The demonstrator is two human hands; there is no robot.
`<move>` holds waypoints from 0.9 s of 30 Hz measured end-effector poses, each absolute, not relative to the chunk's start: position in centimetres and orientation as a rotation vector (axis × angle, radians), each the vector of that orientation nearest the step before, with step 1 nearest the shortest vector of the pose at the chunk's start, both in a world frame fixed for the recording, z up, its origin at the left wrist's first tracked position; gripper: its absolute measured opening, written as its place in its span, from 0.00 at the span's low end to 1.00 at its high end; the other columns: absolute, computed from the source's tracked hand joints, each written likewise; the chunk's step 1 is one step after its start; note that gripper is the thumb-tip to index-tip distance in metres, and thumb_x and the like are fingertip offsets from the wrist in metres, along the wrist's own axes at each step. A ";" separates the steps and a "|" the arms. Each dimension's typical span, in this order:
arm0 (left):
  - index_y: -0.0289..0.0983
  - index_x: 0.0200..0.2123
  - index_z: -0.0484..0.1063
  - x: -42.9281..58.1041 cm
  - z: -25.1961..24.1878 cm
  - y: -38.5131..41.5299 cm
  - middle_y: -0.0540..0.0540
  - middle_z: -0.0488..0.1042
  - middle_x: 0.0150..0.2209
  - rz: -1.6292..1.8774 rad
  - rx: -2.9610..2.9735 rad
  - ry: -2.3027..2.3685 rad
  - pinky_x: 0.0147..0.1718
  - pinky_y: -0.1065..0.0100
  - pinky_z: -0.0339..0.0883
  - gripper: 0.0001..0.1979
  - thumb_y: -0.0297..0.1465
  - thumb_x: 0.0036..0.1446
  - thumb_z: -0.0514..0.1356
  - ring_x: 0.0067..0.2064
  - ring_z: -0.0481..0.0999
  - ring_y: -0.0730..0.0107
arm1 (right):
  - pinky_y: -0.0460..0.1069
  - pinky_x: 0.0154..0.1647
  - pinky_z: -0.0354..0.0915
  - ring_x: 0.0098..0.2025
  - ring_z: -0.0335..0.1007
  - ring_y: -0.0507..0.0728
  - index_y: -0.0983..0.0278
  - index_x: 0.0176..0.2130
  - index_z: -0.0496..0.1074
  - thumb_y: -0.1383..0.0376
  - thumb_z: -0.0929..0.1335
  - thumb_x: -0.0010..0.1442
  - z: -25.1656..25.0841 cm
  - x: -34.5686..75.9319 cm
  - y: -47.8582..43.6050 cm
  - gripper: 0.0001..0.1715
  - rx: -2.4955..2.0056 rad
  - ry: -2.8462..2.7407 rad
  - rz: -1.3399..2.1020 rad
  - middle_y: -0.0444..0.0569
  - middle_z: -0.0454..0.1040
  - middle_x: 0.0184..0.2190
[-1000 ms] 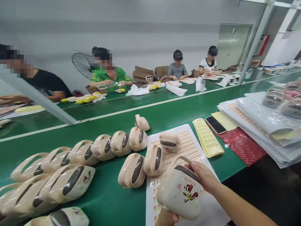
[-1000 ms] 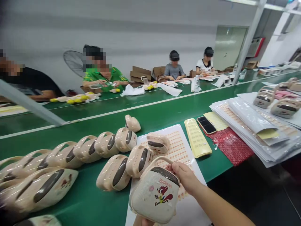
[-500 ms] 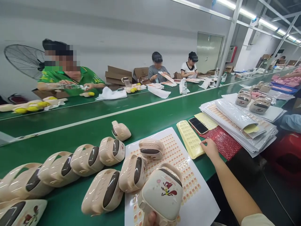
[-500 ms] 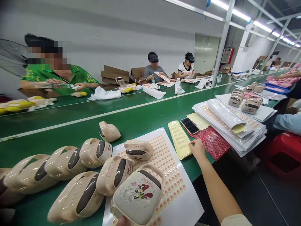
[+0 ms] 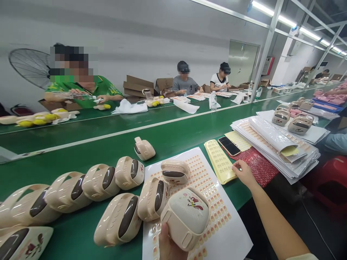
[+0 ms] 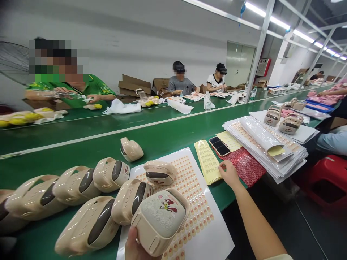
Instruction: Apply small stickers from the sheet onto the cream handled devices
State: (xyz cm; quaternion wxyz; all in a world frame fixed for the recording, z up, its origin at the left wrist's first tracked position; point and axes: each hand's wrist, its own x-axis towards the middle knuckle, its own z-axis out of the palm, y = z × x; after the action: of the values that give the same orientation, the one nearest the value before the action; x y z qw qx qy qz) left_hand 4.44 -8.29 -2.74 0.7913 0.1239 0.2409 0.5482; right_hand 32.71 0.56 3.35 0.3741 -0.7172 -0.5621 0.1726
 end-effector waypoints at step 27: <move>0.43 0.49 0.64 8.8 4.0 -5.0 0.42 0.69 0.49 1.266 0.673 1.025 0.35 0.64 0.69 0.35 0.50 0.38 0.65 0.47 0.70 0.54 | 0.47 0.30 0.60 0.31 0.61 0.51 0.63 0.24 0.66 0.58 0.70 0.46 10.0 24.7 -4.2 0.12 -1.140 -1.476 1.200 0.45 0.62 0.30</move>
State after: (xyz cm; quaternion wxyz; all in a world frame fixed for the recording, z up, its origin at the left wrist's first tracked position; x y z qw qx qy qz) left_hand 8.80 -5.00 4.01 0.6363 0.2946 0.4486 0.5541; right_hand 24.68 -4.22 9.98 0.4454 -0.4602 -0.5959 0.4845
